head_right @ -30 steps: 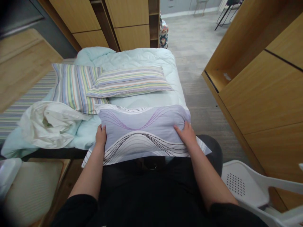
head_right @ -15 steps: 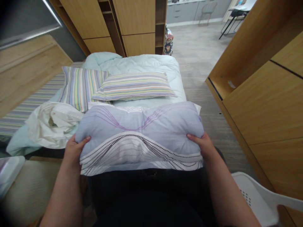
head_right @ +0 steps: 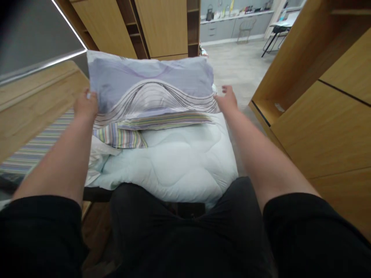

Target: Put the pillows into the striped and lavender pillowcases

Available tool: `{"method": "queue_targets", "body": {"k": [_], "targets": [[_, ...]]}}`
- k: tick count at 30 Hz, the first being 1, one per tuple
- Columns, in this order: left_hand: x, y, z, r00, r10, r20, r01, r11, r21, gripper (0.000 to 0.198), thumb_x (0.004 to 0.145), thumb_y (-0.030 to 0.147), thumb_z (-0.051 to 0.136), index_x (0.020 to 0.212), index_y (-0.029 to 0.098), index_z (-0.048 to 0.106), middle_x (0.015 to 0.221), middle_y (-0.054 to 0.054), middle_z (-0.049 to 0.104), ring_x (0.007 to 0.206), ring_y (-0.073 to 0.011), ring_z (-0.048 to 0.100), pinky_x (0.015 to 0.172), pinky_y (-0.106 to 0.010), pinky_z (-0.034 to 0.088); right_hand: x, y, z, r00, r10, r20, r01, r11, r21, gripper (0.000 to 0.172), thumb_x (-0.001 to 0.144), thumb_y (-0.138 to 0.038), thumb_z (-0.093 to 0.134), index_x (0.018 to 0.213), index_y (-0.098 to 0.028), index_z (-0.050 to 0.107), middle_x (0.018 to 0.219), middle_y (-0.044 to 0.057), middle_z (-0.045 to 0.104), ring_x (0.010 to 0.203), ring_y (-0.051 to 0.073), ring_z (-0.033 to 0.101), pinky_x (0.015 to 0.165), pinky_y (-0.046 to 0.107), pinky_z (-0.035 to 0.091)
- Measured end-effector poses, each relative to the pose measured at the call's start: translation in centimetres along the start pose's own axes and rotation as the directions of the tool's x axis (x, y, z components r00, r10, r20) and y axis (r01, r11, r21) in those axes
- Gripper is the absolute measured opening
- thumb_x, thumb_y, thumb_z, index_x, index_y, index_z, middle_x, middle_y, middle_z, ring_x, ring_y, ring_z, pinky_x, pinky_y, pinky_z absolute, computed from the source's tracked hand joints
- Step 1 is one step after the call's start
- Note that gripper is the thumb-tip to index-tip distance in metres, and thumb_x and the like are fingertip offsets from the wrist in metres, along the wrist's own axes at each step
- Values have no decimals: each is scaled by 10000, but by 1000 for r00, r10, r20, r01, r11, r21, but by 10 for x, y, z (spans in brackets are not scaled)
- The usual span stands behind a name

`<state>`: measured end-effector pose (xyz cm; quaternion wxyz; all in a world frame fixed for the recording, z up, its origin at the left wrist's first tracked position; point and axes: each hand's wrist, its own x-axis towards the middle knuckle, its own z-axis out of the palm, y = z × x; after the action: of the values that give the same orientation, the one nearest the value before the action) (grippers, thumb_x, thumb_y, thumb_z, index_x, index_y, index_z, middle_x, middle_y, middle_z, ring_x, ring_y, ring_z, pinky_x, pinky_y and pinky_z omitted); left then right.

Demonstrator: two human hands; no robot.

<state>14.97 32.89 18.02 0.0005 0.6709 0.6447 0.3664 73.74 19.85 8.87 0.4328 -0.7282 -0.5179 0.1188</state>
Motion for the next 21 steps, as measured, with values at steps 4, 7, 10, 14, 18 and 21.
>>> {"method": "queue_targets", "body": {"k": [4,7,10,14,18,21], "targets": [[-157,-28,86,939,51,339,-80,994,73,570,1069,413,437,1486,48,573,1564,-212,559,1500,-309,481,1292,-458,304,-154,56,70,958,134,252,-87,978,-189,481,938,-325,649,1361,-98,673,1378,222,702,1290,358,652,1149,503,455],[-293,-49,140,812,-24,583,-70,988,139,546,991,374,610,1438,63,649,1547,-267,563,1481,-398,501,1246,-516,371,-266,105,111,934,137,330,-52,966,-254,567,898,-310,672,1419,-86,648,1566,242,561,1491,413,482,1264,574,315],[-366,-63,172,829,-22,558,-130,964,232,645,1033,423,525,1579,80,537,1681,-261,394,1591,-445,317,1295,-606,230,-314,145,132,948,7,318,134,898,-419,598,1028,-383,463,1575,-148,522,1713,169,388,1615,371,289,1319,583,166],[-378,-67,190,861,-31,507,-124,955,270,676,1076,439,392,1632,60,460,1722,-264,311,1627,-441,222,1309,-621,145,-309,172,139,943,-52,330,218,844,-490,605,1059,-430,395,1590,-163,507,1712,150,400,1603,352,308,1318,549,180],[-356,-66,191,853,-238,464,310,947,-83,588,998,393,607,1516,117,584,1691,-232,393,1627,-387,246,1331,-511,194,-305,177,142,949,-99,301,251,814,-523,593,1075,-422,373,1587,-158,514,1697,146,426,1591,338,326,1312,522,200],[-311,-75,179,731,-520,442,670,670,-319,492,1033,434,581,1446,168,563,1494,-216,581,1421,-331,562,1134,-450,497,-308,180,145,952,-114,283,258,796,-548,579,1075,-406,383,1579,-162,529,1691,135,439,1586,334,333,1302,517,216]]}}
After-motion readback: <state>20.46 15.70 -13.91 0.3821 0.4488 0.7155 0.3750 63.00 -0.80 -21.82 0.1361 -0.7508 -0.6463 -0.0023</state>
